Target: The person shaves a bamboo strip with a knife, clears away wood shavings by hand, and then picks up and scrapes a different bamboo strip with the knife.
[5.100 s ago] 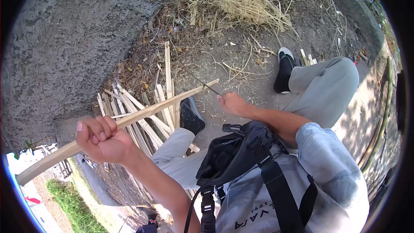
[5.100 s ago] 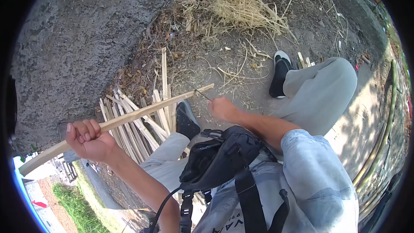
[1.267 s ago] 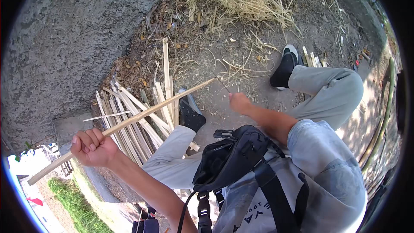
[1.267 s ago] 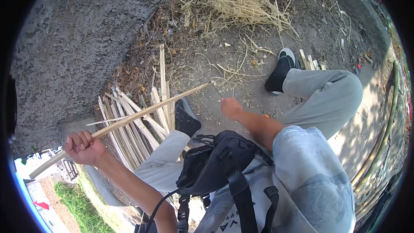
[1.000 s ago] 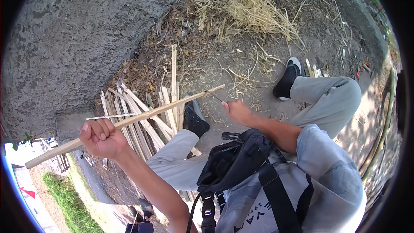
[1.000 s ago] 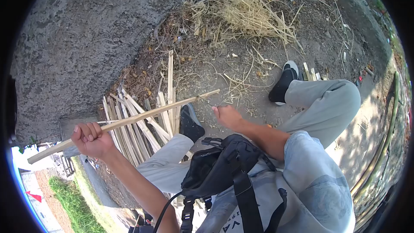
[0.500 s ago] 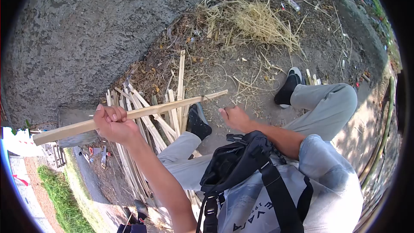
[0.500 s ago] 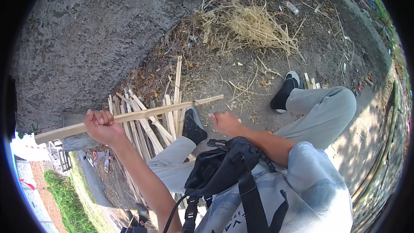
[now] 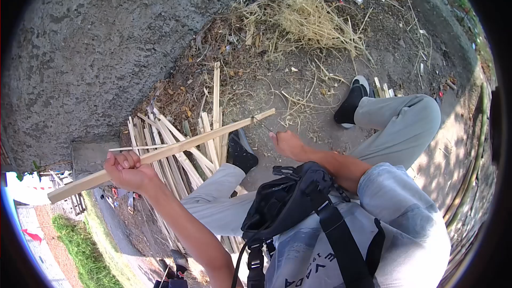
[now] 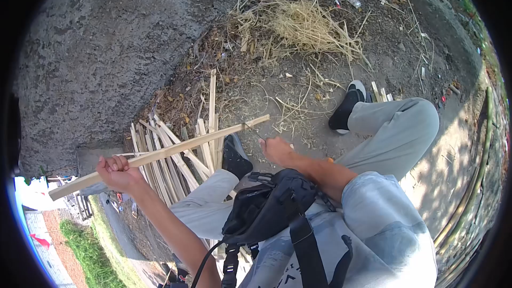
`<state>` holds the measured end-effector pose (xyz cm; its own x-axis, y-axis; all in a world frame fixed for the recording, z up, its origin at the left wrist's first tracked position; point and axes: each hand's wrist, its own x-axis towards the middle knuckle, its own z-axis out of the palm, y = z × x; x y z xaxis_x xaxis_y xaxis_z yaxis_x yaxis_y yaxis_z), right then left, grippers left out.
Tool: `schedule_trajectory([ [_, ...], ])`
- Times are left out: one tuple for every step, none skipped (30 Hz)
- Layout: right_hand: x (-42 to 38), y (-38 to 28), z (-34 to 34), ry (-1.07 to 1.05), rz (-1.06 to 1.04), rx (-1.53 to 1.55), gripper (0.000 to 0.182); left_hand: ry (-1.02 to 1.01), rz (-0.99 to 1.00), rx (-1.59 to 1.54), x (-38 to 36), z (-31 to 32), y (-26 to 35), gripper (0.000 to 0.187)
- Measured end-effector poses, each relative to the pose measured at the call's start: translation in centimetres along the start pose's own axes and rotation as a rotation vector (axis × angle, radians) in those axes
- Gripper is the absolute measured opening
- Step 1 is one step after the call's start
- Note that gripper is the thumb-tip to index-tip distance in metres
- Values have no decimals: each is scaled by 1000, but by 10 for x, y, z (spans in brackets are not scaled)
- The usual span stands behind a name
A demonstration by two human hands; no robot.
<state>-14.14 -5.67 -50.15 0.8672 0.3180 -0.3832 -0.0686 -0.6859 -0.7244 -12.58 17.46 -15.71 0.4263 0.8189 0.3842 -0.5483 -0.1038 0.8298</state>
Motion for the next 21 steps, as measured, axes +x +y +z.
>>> schedule_trajectory([
  [2,-13,-12,13,-68,26,53,-17,3,-15,1,-1,0,38],
  [-2,-29,-23,7,-124,59,53,-33,-4,-8,-1,-6,-1,39],
  [-10,-39,-22,-8,-170,102,53,-53,-13,3,-5,-10,0,40],
  [-13,-44,-17,-4,-185,124,53,-76,-19,5,-8,-7,1,40],
  [-11,-48,-16,12,-210,139,52,-97,-17,-9,-9,-2,1,41],
  [-10,-50,-15,29,-239,153,52,-81,-4,-6,-13,4,2,42],
  [-9,-45,-9,22,-221,143,52,-52,0,10,-11,3,1,42],
  [-5,-35,-1,25,-205,133,52,-28,8,18,-7,1,0,42],
  [-1,-31,0,35,-195,117,52,-3,18,16,-3,0,-2,42],
  [2,-31,-4,40,-214,97,52,9,14,16,2,-5,-5,41],
  [3,-33,-3,39,-231,78,53,22,10,23,9,-14,-7,39],
  [1,-39,-6,38,-246,66,53,29,5,34,12,-16,-6,38],
  [-4,-45,-7,33,-239,95,52,23,3,24,14,-20,-4,39],
  [-8,-48,-8,26,-234,119,52,22,1,13,15,-24,-5,40],
  [-14,-54,-15,11,-228,140,52,29,-3,8,14,-27,-5,41],
  [-21,-64,-20,8,-285,152,52,15,-5,0,11,-29,-4,41],
  [-26,-75,-26,7,-340,165,51,0,-9,-8,7,-29,-2,41],
  [-27,-80,-29,13,-400,171,51,-13,-9,-27,4,-26,-1,40],
  [-25,-78,-24,48,-390,169,51,-12,-3,-20,-1,-20,-2,40],
  [-23,-74,-15,81,-379,170,50,-14,3,-9,-6,-15,0,40],
  [-23,-71,-6,118,-367,175,50,-20,10,1,-8,-12,2,40],
])
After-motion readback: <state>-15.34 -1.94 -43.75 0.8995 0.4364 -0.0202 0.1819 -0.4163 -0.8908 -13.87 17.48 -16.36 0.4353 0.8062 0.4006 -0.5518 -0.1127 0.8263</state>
